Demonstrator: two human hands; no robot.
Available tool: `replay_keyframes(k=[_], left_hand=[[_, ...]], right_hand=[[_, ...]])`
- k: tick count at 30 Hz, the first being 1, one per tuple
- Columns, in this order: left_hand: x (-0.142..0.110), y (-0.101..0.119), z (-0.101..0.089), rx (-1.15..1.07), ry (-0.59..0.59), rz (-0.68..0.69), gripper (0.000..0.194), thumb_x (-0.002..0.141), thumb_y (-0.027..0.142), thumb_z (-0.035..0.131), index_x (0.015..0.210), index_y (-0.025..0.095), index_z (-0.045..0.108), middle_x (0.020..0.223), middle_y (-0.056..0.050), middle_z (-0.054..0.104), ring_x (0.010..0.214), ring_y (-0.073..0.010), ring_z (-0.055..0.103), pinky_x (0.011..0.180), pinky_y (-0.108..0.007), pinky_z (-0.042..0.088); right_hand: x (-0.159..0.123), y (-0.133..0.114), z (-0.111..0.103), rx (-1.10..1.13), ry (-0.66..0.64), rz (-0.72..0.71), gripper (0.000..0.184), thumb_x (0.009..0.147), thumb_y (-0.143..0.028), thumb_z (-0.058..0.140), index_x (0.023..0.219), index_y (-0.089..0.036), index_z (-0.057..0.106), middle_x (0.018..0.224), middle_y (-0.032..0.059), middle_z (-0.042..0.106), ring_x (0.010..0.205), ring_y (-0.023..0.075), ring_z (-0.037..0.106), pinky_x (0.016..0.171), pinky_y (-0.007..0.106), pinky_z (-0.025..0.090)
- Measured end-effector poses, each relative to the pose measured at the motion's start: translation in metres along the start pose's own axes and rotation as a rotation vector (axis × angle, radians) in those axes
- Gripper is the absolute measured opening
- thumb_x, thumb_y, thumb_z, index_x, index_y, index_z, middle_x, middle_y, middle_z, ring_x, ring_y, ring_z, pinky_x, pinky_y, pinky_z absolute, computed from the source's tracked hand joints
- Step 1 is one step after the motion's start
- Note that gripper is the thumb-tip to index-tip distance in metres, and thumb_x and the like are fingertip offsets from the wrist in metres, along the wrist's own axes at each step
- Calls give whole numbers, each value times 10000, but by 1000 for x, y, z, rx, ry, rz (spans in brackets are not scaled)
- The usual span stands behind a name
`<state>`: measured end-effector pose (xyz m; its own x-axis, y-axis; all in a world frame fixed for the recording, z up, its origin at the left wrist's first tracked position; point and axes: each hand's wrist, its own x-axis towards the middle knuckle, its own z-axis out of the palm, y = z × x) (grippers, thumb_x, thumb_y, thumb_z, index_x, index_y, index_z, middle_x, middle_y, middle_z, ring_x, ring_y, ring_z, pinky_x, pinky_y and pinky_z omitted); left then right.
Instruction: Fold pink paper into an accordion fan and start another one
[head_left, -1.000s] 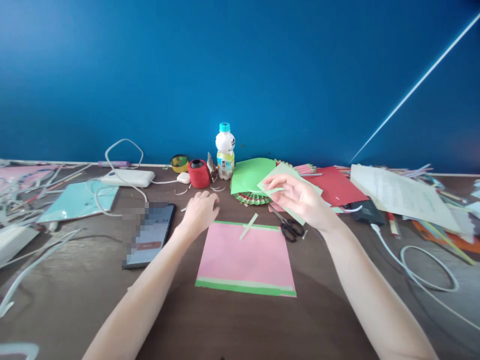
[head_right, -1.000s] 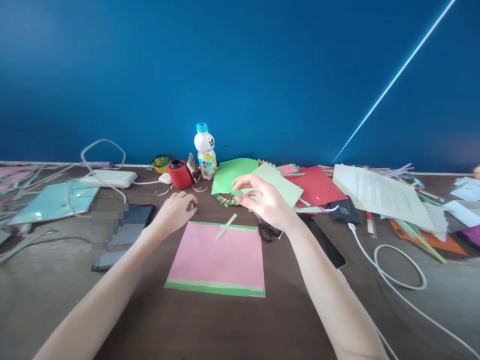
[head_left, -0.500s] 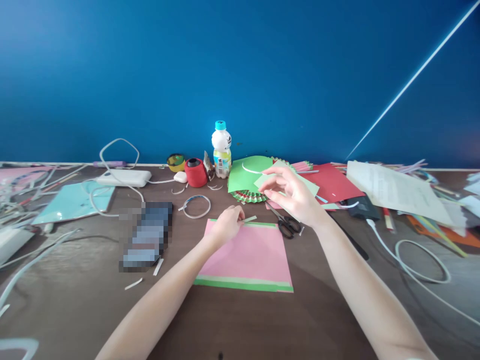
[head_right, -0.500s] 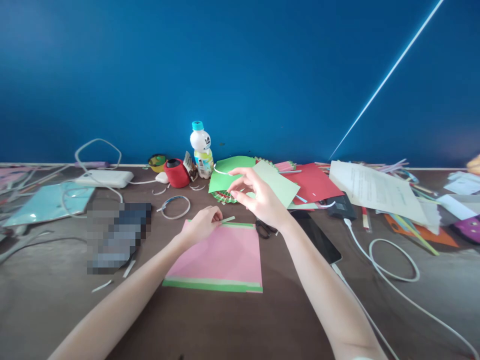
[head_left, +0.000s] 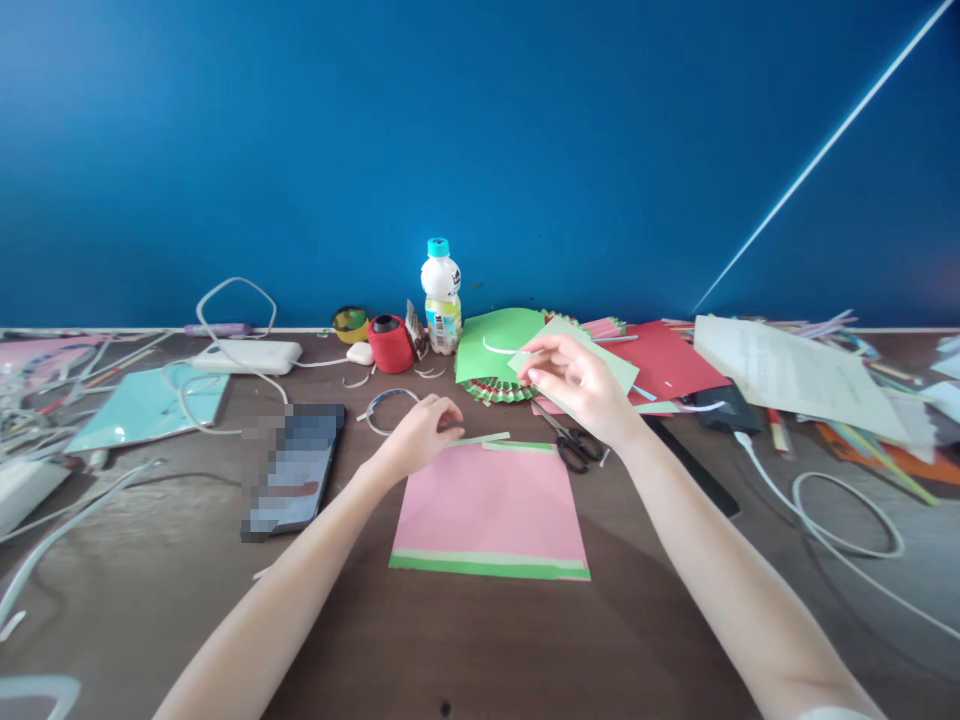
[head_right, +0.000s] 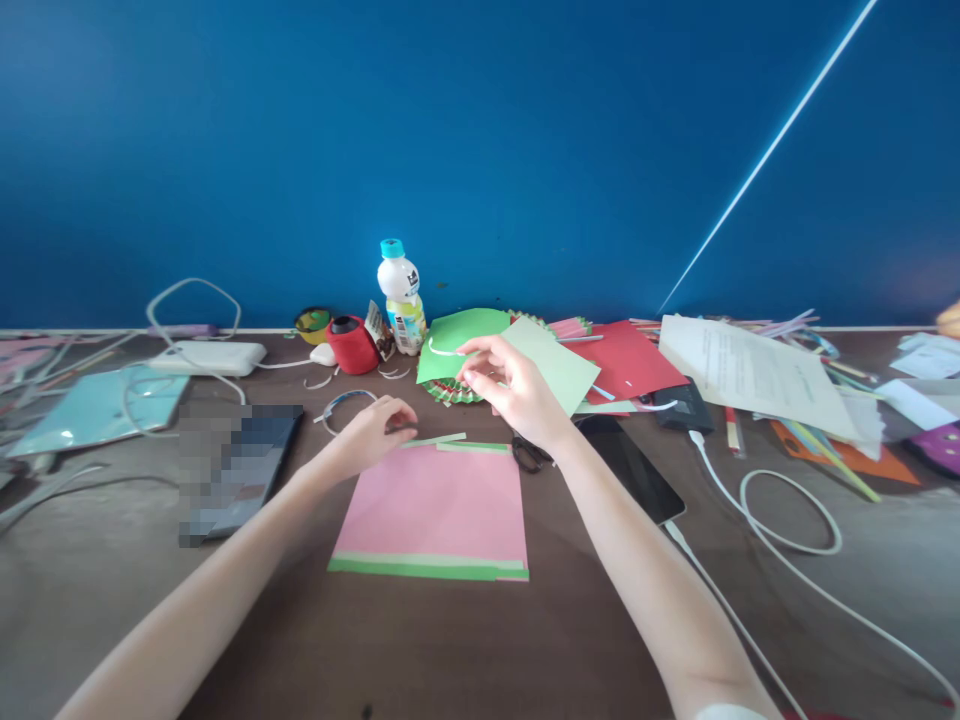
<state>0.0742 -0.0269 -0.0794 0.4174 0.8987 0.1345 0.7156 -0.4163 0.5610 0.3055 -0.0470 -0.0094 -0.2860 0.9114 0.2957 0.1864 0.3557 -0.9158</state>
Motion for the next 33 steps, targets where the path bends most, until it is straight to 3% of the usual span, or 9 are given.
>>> replay_keyframes(k=[3,9,13,15,21,24,26,29,33], left_hand=[[-2,4,7,75,-26,44,145,729,294,574,791,169,536,815,-45,535,804,-191,529,753,-316,428],[-6,17,7,16,-140,-46,66,712,217,548,745,172,512,741,-12,520,658,-143,518,607,-254,403],[-11,14,1,-17,-239,-90,14,699,177,517,707,182,507,633,22,546,553,-118,504,517,-229,357],[-11,7,-2,12,-214,-101,5,705,180,510,706,185,509,631,20,545,561,-123,502,528,-236,354],[-10,-8,-17,101,-53,-59,118,707,198,526,818,171,556,852,-48,571,766,-172,533,716,-293,426],[-12,6,-32,35,43,-74,243,734,167,465,944,182,587,931,-45,602,846,-174,544,792,-298,424],[-16,21,-42,-41,79,-65,257,779,255,460,988,204,600,1017,-34,604,898,-174,544,814,-287,415],[-23,39,-49,-170,-81,-70,263,798,355,457,919,215,645,980,-15,640,907,-175,559,785,-252,416],[-31,43,-45,-246,-332,-134,262,761,397,496,842,221,674,839,4,669,775,-164,579,687,-235,416]], right_hand=[[0,14,15,-56,-8,-20,251,828,-271,487,1071,-227,441,846,18,564,772,145,564,647,273,458],[-25,66,59,-370,113,-39,337,814,-194,459,1136,-187,359,804,12,433,653,136,481,677,304,429],[-46,85,62,-423,-15,-60,440,802,-173,474,1213,-216,321,882,38,428,655,137,461,661,306,438],[-50,89,56,-418,-62,-83,445,797,-173,487,1212,-228,335,904,42,427,621,125,445,652,310,441],[-47,78,41,-224,-32,-32,277,822,-227,475,1097,-227,441,898,29,434,613,103,489,621,284,454],[-45,57,39,-69,45,-3,122,824,-308,501,888,-210,536,891,34,468,701,125,519,658,279,457],[-43,42,41,18,16,60,149,798,-349,544,804,-201,558,823,21,492,706,131,517,657,274,449],[-42,31,48,132,6,159,201,729,-377,619,716,-186,558,729,-2,510,676,126,513,629,258,433],[-43,36,58,203,58,283,234,692,-393,643,686,-175,556,660,-21,535,623,112,507,615,251,419]])
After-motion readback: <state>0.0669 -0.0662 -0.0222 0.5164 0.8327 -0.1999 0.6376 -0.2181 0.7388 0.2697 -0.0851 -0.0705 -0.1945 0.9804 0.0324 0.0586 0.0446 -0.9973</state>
